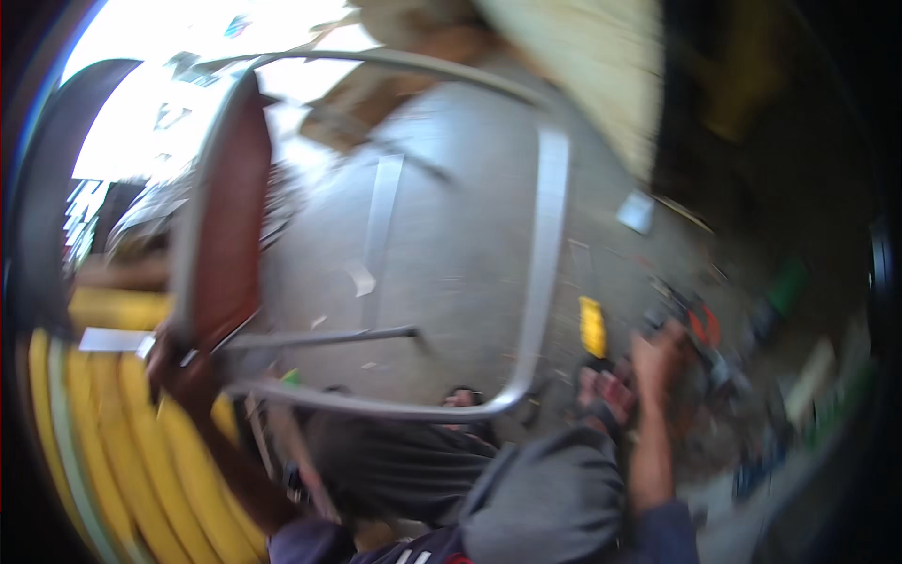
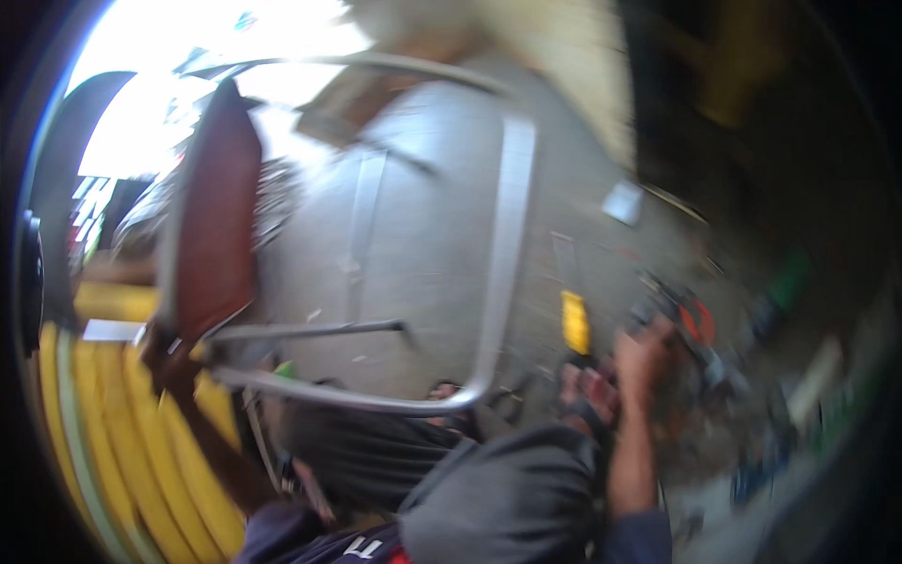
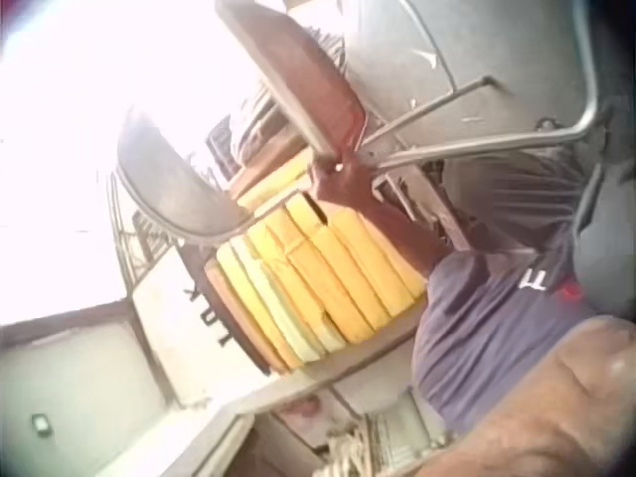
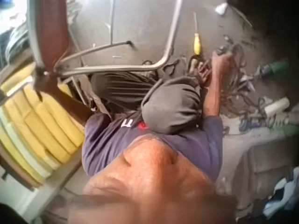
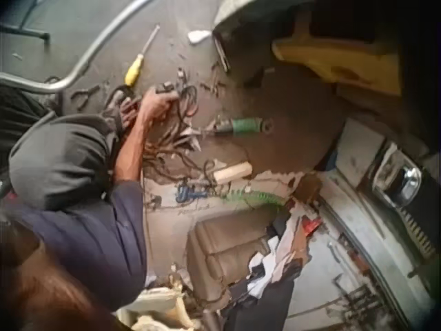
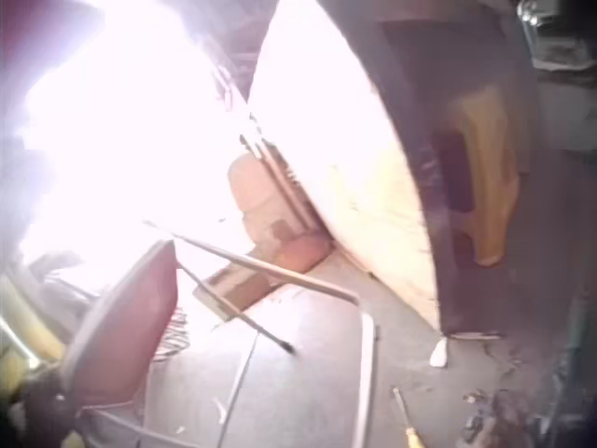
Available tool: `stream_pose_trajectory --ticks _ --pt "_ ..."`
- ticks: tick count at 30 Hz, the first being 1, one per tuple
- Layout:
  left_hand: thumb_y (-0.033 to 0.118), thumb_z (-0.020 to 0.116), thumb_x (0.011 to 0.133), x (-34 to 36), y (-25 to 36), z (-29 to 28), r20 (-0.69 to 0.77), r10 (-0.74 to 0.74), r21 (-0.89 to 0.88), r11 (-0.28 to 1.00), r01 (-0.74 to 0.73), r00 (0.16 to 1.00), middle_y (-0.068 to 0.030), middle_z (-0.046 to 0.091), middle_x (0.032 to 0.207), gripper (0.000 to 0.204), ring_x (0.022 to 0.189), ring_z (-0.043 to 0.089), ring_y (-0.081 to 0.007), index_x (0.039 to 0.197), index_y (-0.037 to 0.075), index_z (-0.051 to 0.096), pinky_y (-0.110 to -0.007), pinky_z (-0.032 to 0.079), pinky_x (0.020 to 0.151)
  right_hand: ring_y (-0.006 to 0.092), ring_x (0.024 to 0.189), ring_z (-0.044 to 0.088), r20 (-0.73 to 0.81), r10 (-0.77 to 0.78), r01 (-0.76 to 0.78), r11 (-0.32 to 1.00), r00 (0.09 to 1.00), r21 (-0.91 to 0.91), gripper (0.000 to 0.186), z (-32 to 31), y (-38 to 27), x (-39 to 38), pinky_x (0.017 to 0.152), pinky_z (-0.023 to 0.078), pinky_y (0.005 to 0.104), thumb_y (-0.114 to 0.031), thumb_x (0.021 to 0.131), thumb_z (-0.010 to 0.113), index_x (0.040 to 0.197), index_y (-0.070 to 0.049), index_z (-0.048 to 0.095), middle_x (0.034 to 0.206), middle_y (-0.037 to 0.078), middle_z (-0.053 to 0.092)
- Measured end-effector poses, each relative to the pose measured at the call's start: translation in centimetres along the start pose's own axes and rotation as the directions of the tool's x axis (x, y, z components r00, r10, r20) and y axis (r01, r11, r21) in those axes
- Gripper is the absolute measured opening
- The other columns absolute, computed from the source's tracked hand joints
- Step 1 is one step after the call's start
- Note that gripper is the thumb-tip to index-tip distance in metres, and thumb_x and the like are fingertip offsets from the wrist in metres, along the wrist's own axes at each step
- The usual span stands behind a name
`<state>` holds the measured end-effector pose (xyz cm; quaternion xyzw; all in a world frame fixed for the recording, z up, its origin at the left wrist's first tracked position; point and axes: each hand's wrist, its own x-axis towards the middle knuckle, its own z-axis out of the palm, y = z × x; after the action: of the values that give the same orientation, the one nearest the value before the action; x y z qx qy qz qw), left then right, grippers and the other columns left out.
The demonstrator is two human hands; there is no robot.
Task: The person repairs a folding chair by using a tool to remove a fastener, cutting the metal frame with an angle grinder, and manipulating the seat component by hand.
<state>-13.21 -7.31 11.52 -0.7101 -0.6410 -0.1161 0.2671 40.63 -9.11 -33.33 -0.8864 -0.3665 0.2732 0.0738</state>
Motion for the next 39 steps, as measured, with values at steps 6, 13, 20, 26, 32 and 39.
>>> stream_pose_trajectory --ticks 6,13,20,26,32,39 --pt "-0.002 0.078 0.068 4.1 6.7 -0.7 0.017 -0.235 -0.114 0.965 0.235 0.972 -0.0045 0.065 0.090 0.044 0.079 0.058 -0.0145 0.111 -0.003 0.070 -0.028 0.048 0.074 0.0336 0.089 0.070 0.004 -0.113 0.110 0.976 0.994 0.189 0.050 -2.5 1.2 -0.6 0.083 0.055 0.0428 -0.016 0.088 0.071 0.130 0.003 0.051 0.106 0.023 0.069" --pt "-0.003 0.074 0.072 1.4 6.0 -0.4 -0.025 -0.374 -0.105 0.923 0.370 0.927 -0.0041 0.068 0.095 0.045 0.087 0.061 -0.0111 0.116 -0.003 0.068 -0.025 0.048 0.082 0.0256 0.079 0.066 -0.003 -0.206 0.204 0.966 0.979 0.158 0.041 1.0 11.5 4.5 0.074 0.053 0.0377 -0.021 0.093 0.057 0.128 0.000 0.056 0.094 0.017 0.068" --pt "0.000 0.074 0.071 2.4 4.6 0.5 -0.087 -0.373 -0.114 0.925 0.363 0.924 -0.0018 0.065 0.082 0.037 0.073 0.057 -0.0066 0.108 -0.002 0.068 -0.023 0.048 0.074 0.0070 0.054 0.037 0.008 -0.039 0.020 0.661 0.999 0.750 0.036 -6.3 -0.5 -3.9 0.042 0.028 0.0194 -0.027 0.096 0.044 0.121 -0.003 0.055 0.081 0.000 0.049" --pt "0.005 0.073 0.074 2.9 4.0 1.3 -0.064 -0.418 -0.071 0.908 0.414 0.906 -0.0016 0.064 0.083 0.035 0.074 0.056 -0.0093 0.108 -0.002 0.068 -0.025 0.047 0.074 0.0067 0.063 0.040 -0.180 -0.731 0.428 0.165 0.658 0.889 0.044 -11.6 -18.7 -13.2 0.050 0.032 0.0201 -0.019 0.088 0.060 0.127 0.000 0.054 0.100 0.005 0.057" --pt "0.005 0.071 0.076 2.4 3.7 1.2 -0.113 -0.429 -0.050 0.903 0.426 0.896 -0.0028 0.066 0.083 0.030 0.074 0.058 -0.0089 0.106 -0.003 0.069 -0.025 0.048 0.073 0.0216 0.050 0.060 -0.130 -0.978 0.525 -0.196 -0.161 0.828 0.024 -10.4 -34.8 -22.2 0.045 0.050 0.0349 -0.014 0.097 0.053 0.110 0.005 0.057 0.071 0.017 0.064" --pt "0.003 0.070 0.077 2.7 4.2 2.4 -0.169 -0.423 -0.112 0.906 0.409 0.890 -0.0032 0.067 0.083 0.026 0.075 0.059 -0.0094 0.101 -0.003 0.070 -0.026 0.049 0.074 0.0306 0.055 0.071 -0.361 -0.920 0.568 -0.380 -0.152 0.730 0.022 -8.6 -39.7 -25.4 0.046 0.057 0.0387 -0.010 0.094 0.053 0.106 0.008 0.056 0.064 0.021 0.064"
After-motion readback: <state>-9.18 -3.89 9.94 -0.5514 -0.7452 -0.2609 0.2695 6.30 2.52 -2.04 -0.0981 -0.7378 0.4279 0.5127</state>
